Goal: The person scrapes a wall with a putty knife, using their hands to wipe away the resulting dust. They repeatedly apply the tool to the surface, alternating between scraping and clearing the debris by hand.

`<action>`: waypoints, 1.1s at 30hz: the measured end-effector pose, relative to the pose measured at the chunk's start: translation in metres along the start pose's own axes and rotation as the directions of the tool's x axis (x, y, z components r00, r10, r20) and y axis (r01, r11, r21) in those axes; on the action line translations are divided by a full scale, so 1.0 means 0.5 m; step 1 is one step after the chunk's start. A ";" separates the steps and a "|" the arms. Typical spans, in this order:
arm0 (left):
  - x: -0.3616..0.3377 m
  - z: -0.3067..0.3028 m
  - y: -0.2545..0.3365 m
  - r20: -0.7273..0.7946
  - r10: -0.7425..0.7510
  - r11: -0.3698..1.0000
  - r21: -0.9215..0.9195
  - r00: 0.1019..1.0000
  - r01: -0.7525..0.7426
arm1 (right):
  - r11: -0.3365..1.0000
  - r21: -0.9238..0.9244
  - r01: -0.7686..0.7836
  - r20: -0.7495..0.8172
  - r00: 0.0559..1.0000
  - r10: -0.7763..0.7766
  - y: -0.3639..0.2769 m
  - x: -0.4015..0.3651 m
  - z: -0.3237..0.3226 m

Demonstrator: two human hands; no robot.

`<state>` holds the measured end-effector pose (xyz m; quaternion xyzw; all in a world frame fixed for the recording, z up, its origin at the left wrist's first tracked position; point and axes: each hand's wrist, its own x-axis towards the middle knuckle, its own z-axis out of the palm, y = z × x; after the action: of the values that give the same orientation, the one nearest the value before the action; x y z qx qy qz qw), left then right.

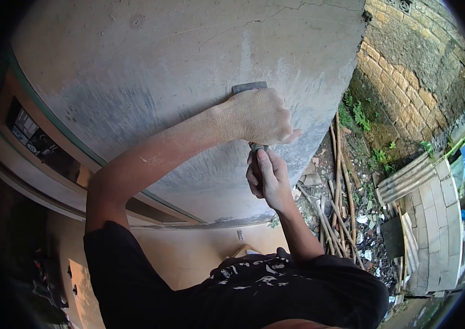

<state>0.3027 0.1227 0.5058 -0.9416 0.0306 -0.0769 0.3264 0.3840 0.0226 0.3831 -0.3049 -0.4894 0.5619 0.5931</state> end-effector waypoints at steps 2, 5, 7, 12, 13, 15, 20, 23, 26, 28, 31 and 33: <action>0.009 -0.010 -0.009 0.065 0.001 1.000 -0.010 0.998 0.000 | 0.998 -0.062 -0.004 -0.036 0.999 0.002 0.002 0.008 -0.012; 0.003 0.001 -0.006 -0.019 -0.007 0.999 -0.047 1.000 0.006 | 0.997 -0.068 -0.020 -0.030 0.999 0.018 -0.014 -0.001 -0.011; -0.001 0.008 -0.002 -0.161 -0.008 0.998 -0.064 0.987 -0.002 | 0.999 -0.053 -0.005 -0.022 1.000 0.004 -0.023 -0.011 0.001; -0.045 0.012 0.011 -0.135 0.005 0.993 -0.119 0.991 -0.021 | 0.998 0.054 -0.024 -0.006 1.000 0.025 0.018 -0.026 0.019; -0.048 0.014 0.013 -0.132 0.003 0.993 -0.119 0.991 -0.018 | 0.998 0.056 -0.026 -0.003 1.000 0.026 0.026 -0.030 0.020; -0.057 0.015 0.014 -0.207 0.053 0.997 -0.047 0.977 -0.064 | 0.993 0.110 0.042 0.000 0.999 -0.042 0.037 -0.035 0.033; -0.083 0.023 0.032 -0.172 0.020 0.997 -0.073 0.985 -0.032 | 0.998 0.030 0.057 -0.029 0.998 -0.056 0.049 -0.043 0.056; -0.094 0.030 0.021 -0.166 0.011 0.989 -0.143 0.986 -0.035 | 1.000 0.019 0.015 -0.071 0.997 -0.013 0.054 -0.044 0.078; -0.091 0.009 -0.002 -0.151 0.039 0.982 -0.175 0.988 -0.065 | 0.999 0.031 -0.021 -0.100 0.995 0.024 0.004 -0.034 0.090; -0.093 0.010 0.003 -0.143 0.047 0.976 -0.206 0.989 -0.076 | 0.997 0.078 -0.029 -0.097 0.995 0.036 -0.004 -0.039 0.096; -0.103 0.020 0.019 -0.137 0.033 0.989 -0.135 0.990 -0.052 | 0.997 0.071 -0.030 -0.100 0.994 0.037 0.048 -0.033 0.102; -0.106 0.010 0.022 -0.109 0.044 0.978 -0.199 0.993 -0.066 | 0.996 0.084 -0.016 -0.106 0.994 0.025 0.058 -0.033 0.111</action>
<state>0.2511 0.1227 0.4886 -0.9634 0.0812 -0.1133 0.2288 0.3241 0.0013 0.3713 -0.3145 -0.4300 0.5708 0.6248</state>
